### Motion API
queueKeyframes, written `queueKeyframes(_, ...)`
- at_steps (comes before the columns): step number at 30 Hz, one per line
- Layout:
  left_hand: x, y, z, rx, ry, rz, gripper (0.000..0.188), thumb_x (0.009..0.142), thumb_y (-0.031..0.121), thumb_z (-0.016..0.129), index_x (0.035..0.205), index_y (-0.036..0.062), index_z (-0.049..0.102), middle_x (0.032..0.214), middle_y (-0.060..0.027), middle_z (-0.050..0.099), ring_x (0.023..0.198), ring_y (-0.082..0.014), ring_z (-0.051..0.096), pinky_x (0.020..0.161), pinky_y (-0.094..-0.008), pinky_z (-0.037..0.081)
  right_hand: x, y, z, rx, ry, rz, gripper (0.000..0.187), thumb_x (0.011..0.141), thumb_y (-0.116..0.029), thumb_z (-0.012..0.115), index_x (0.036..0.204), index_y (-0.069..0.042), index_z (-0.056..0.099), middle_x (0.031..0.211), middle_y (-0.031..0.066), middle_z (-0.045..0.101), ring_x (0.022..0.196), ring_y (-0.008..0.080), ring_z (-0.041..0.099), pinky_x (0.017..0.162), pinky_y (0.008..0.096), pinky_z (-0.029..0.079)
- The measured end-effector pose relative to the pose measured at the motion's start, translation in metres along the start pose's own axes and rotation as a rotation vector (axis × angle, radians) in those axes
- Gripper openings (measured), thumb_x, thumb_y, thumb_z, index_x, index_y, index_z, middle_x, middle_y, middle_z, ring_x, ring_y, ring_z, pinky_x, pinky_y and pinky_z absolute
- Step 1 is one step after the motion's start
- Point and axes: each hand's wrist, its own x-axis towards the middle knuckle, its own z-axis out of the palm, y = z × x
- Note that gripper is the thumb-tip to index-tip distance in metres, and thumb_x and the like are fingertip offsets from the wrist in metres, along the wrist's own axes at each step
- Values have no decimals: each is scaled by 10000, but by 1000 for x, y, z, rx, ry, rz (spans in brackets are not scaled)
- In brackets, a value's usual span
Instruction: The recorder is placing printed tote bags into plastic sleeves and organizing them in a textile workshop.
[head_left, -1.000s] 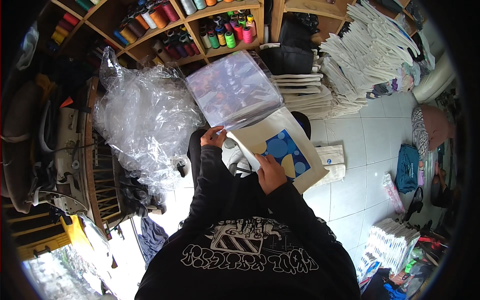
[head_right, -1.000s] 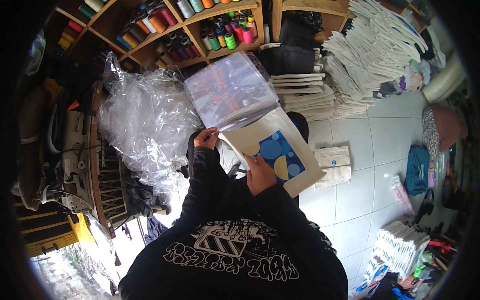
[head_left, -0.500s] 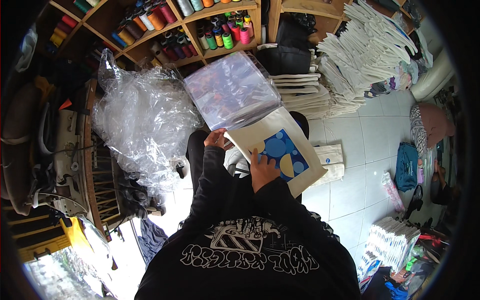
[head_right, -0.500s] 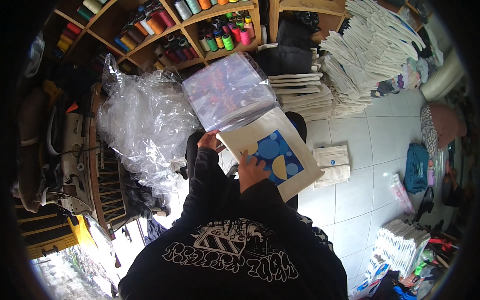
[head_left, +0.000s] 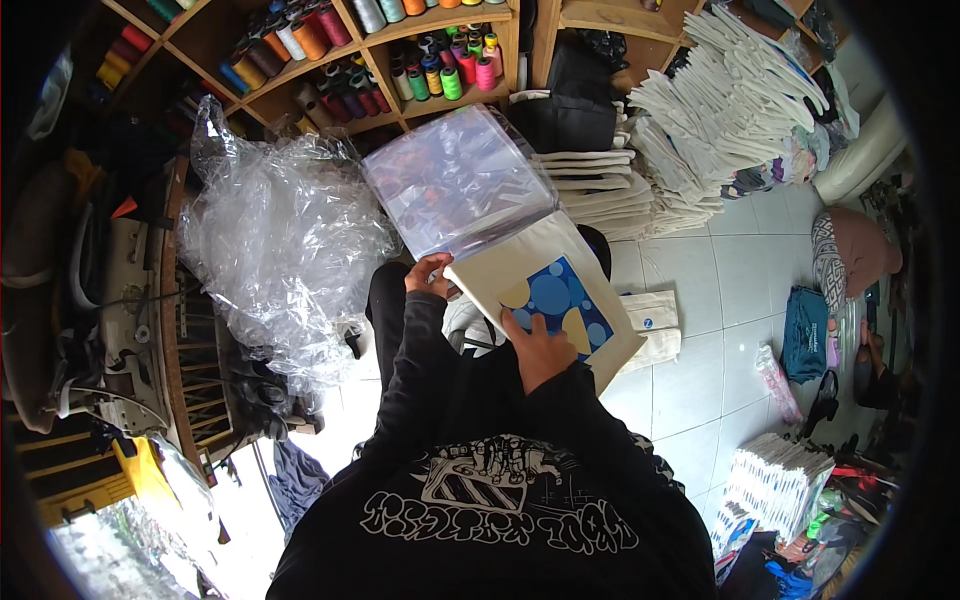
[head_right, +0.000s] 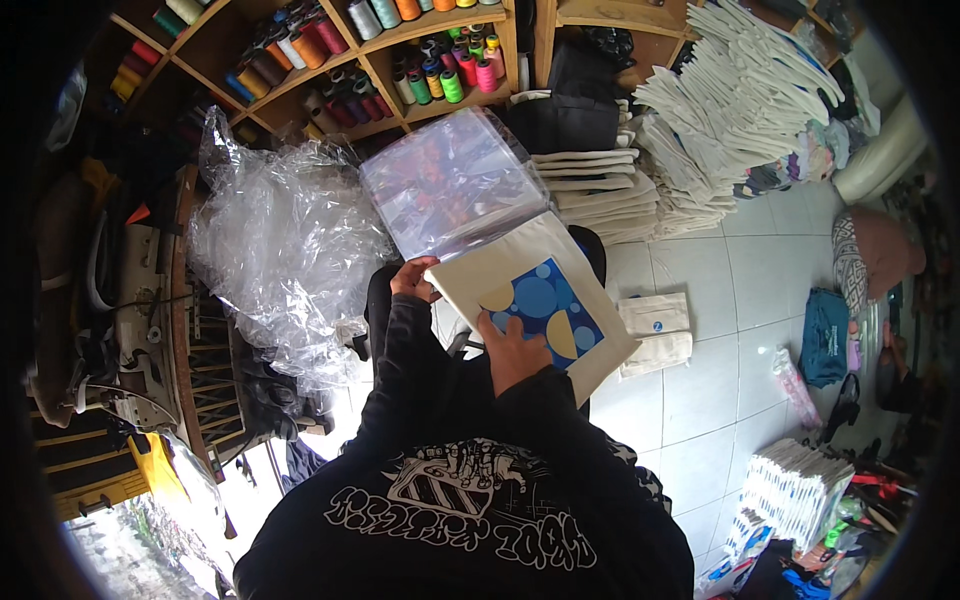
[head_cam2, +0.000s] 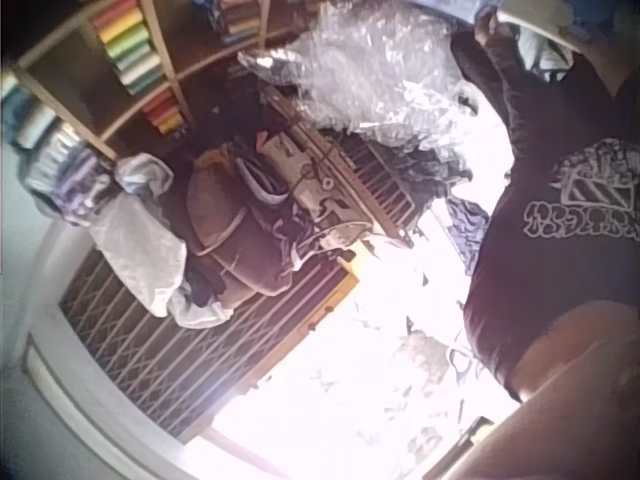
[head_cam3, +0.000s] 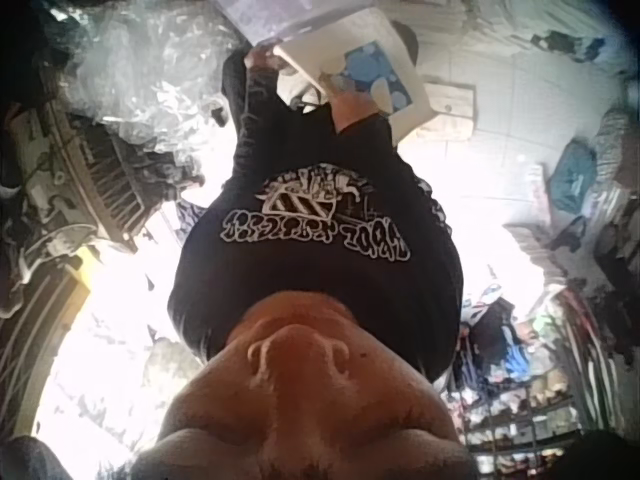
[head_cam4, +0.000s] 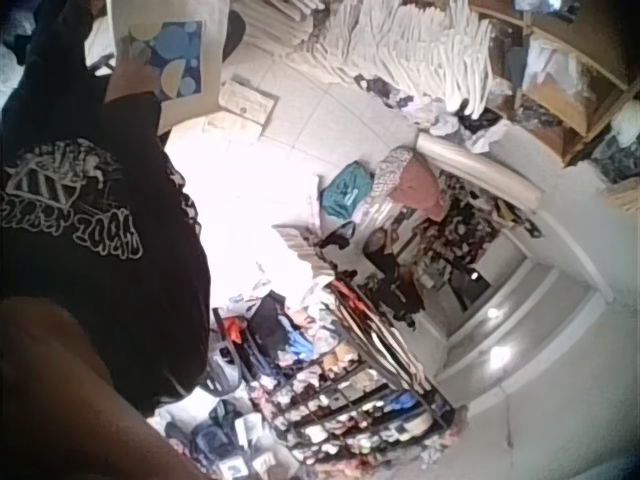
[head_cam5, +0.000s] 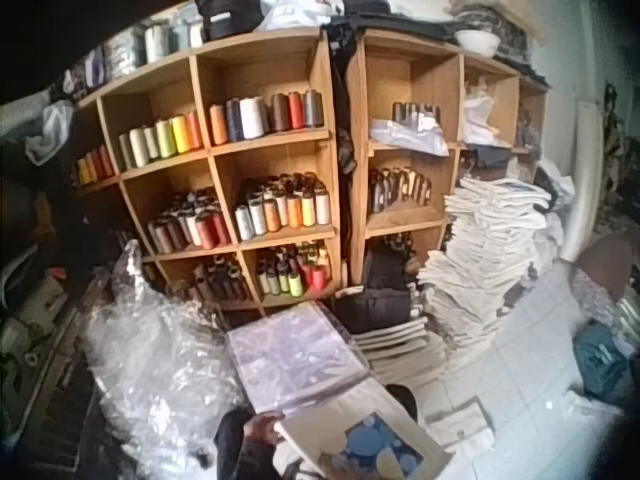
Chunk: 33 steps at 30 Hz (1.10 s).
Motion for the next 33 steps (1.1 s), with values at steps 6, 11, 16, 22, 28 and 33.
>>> queueKeyframes(6,-13,22,9,159,29,39,148,751,3,585,897,29,584,874,-82,611,739,-176,615,568,-297,546,-7,1,-8,-31,71,60,451,784,-108,481,1186,-302,419,946,78,513,554,267,577,456,360,463)
queueKeyframes(11,-11,30,14,513,102,345,154,745,41,604,898,34,583,819,-96,627,691,-163,631,551,-261,526,-11,11,-10,-46,176,-10,464,755,-84,501,1172,-282,452,942,84,539,509,261,567,462,349,464)
queueKeyframes(16,-2,41,19,421,91,188,152,749,68,598,889,47,542,773,-80,636,620,-176,640,511,-244,504,-32,15,-50,37,142,-115,565,684,7,515,1178,-263,467,926,83,570,583,269,585,505,351,480)
queueKeyframes(22,0,80,10,431,27,420,89,783,-47,475,823,28,450,918,-142,584,644,-235,640,471,-270,530,-51,32,-123,526,60,-177,525,683,21,503,1170,-174,484,1046,144,556,749,315,599,621,342,483)
queueKeyframes(28,25,112,15,182,-100,127,121,816,-27,464,835,14,576,961,-120,579,734,-259,629,568,-292,537,-50,77,-141,1060,60,-7,411,744,-68,556,1132,28,462,955,141,595,875,185,567,785,282,411)
queueKeyframes(33,49,144,29,591,-154,559,154,821,-11,465,880,17,604,919,-101,590,707,-188,640,536,-238,521,-37,96,-139,1340,199,-97,363,698,-46,587,1040,2,475,902,67,559,825,146,524,744,273,400)
